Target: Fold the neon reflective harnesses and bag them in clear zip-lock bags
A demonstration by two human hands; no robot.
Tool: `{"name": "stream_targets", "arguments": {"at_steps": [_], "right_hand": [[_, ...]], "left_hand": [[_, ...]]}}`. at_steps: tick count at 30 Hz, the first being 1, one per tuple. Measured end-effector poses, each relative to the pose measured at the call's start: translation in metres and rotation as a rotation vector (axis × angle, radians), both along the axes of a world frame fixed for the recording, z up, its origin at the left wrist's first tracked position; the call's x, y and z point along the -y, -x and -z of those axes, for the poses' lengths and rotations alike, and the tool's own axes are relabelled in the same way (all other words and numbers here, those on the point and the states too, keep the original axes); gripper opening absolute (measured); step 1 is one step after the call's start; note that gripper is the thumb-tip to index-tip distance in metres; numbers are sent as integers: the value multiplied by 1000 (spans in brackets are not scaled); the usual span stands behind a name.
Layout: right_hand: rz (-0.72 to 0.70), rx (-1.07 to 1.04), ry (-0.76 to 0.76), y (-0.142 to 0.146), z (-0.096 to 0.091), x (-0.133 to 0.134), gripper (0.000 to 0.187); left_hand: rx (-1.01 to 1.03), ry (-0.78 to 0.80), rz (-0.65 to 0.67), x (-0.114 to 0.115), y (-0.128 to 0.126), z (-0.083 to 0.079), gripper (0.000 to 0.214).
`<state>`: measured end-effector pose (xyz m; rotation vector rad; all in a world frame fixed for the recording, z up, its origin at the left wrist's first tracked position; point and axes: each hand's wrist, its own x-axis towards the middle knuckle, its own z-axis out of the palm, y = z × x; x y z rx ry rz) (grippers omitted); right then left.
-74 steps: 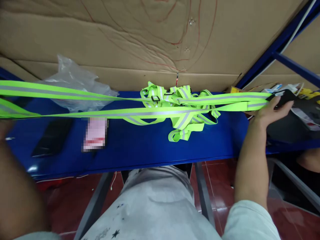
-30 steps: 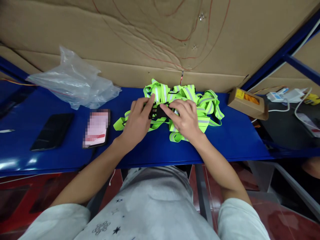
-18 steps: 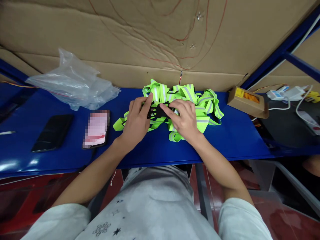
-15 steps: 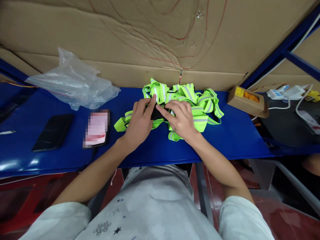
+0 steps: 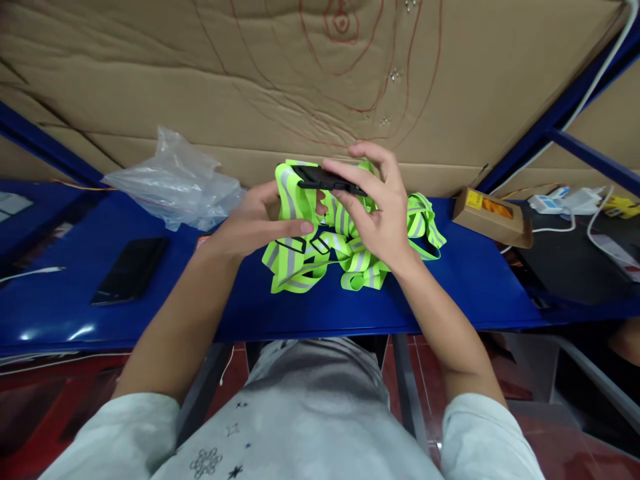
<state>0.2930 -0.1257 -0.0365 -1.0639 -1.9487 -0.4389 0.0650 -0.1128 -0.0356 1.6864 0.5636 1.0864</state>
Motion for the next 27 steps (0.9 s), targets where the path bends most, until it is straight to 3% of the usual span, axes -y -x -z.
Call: {"name": "stream_targets", "arguments": {"at_steps": [5,10,15,20,24,27], "right_hand": [[-100,-31,125,-8,-5,-1,41],[-274,-57,273,-24,11,-15,82],[-482,-248,559,-36,34,-38,77],[-654,-505,937,-32,41,-35,81],[-755,-622,1140,-26,42,-27,76],[-773,-665,1177,-29,46,-27,75]], "left_hand": [[112,170,50,6,-5,3,37],[226,260,8,2,-3,8,29],[271,314,97,-4,-1,20,44],[228,342,137,-5,-4,31,51],[207,382,81,-8,-2,38,43],[153,309,-58,-11,-1,43,36]]}}
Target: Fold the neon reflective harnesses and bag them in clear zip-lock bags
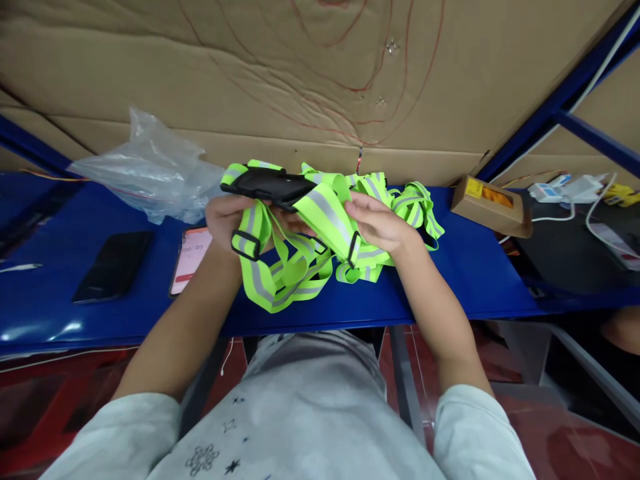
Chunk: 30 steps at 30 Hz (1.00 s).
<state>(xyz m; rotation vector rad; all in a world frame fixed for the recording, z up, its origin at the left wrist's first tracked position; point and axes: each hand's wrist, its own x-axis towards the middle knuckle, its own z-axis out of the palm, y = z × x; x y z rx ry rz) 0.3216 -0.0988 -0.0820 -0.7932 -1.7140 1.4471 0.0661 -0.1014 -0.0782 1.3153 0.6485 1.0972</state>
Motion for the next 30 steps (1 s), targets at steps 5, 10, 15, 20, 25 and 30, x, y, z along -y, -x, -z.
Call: {"name": "stream_targets", "arguments": {"at_steps": [5,10,15,20,25,30], "right_hand": [[-60,28,5,-8,11,2,87],[-125,-73,46,3,9,17,69],[-288,-202,140,14,3,22,70],[-260,-371,218,15,9,15,51],[-466,-486,249,4,24,7,47],[-482,-373,262,-2,25,12,30]], "left_hand": [[-154,-144,-82,2,-5,0,49],[22,35,211,8,-11,-3,51],[200,65,108,4,-17,0,31],[167,41,140,8,-19,-3,36],[172,90,281,16,-17,-5,34],[41,58,659,17,-12,-3,32]]}}
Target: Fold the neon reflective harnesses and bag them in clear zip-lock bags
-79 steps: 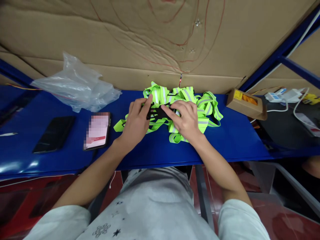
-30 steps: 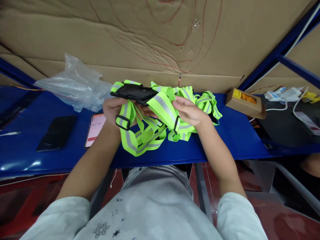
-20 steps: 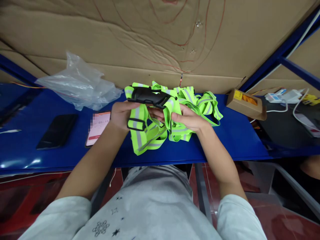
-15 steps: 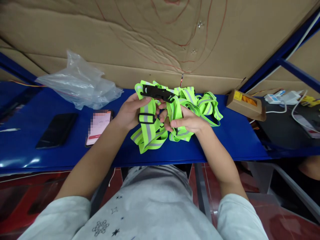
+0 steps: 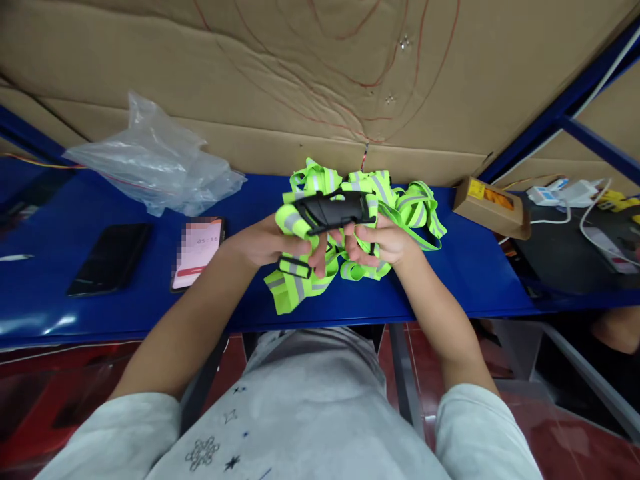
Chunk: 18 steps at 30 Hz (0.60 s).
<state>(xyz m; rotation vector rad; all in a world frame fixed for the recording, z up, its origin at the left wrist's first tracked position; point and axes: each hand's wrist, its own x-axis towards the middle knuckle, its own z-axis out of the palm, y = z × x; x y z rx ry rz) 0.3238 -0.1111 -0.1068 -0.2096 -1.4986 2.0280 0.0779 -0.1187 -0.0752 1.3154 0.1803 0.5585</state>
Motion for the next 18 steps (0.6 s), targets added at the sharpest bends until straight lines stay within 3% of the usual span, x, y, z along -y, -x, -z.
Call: {"name": "stream_targets", "arguments": {"at_steps": [3,8,10,15,18], "right_hand": [[53,51,-81,7,-10,6,45],[478,121,-57,21,-22,11,39],[581,165,-68,25,-20,11,42],[689,308,-209,33,-11,8,59],[700,418,-389,34,-14,5,62]], "left_hand": [[-63,-131,8,2,-4,0,30],[-24,-94,-329,-2,-12,4,37],[-21,-140,-436,-5,-13,7,40],[-8,-203,-443,-10,-19,17,57],[-18,-214,-574,-11,-24,24,57]]}}
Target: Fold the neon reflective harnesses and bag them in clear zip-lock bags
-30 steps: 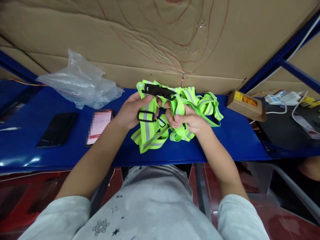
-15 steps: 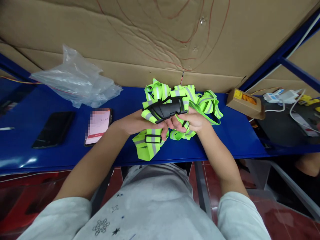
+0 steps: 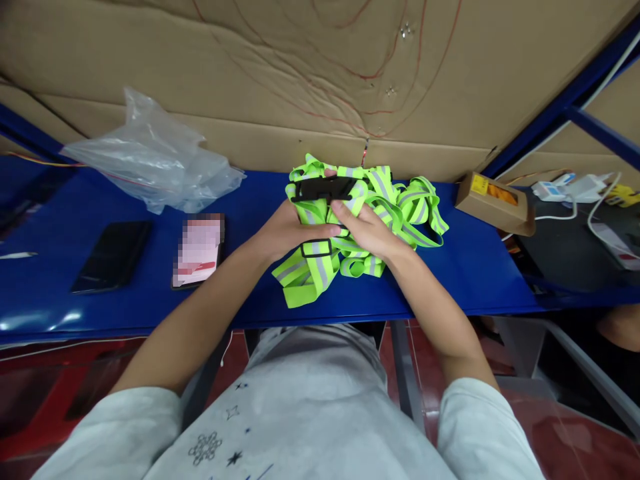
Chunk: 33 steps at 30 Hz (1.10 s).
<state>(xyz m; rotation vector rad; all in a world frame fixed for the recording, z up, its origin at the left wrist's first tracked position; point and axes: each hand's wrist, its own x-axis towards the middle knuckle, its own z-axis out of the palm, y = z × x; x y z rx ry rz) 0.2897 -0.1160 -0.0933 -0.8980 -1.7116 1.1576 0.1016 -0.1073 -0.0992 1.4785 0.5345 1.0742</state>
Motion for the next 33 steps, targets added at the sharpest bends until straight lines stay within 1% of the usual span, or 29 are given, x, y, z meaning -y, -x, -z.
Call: {"name": "stream_targets", "arguments": {"at_steps": [2,4,5,7,9,11,12,13,14,16,18,19,20,22,24,26,28,29,30,31,33], "right_hand": [[-67,86,-69,-1,-9,-2,62],[-79,62,-113,-3,-25,-5,63],[-55,23,-125,-4,-36,-6,63],[10,-39,-134,-3,-64,-6,60],[31,1,-155,-2,-99,-2,51],[29,148,-226,-1,-136,5,32],[43,243,-269,0,-154,10,27],[48,355,-306,0,-170,16,25],[80,453,-359,1,-183,21,28],[133,618,-471,2,-202,30,34],[140,716,-592,4,-209,35,34],[121,748,-633,5,-209,36,33],[102,768,-648,6,-208,36,31],[85,738,-609,8,-204,33,28],[112,646,-529,9,-201,28,28],[159,566,-459,9,-199,23,27],[196,528,-437,6,-197,18,26],[208,527,-461,4,-195,17,26],[212,551,-521,2,-192,17,25],[207,602,-613,0,-187,17,25],[200,729,-827,-4,-170,19,29]], "left_hand": [[20,-2,-125,-3,-2,2,52],[71,0,-198,-6,-3,-2,50],[104,-13,-215,-8,-3,-6,51],[153,-71,-217,-11,-2,-21,58],[161,-134,-202,-14,0,-40,61],[146,-186,-202,-17,4,-61,58],[145,-219,-206,-19,6,-70,55],[147,-262,-208,-21,8,-79,53],[144,-312,-199,-22,10,-86,51],[117,-391,-154,-24,14,-95,47],[80,-395,-114,-22,16,-98,48],[70,-365,-97,-20,17,-97,50],[73,-318,-79,-18,17,-95,53],[79,-190,2,-12,18,-90,54],[59,-48,145,-7,17,-84,48],[53,104,333,-2,16,-79,42],[100,250,543,4,15,-74,47],[134,320,623,8,15,-73,51],[171,383,667,12,15,-72,54],[209,437,671,17,15,-71,52],[253,536,605,25,17,-68,39]]}}
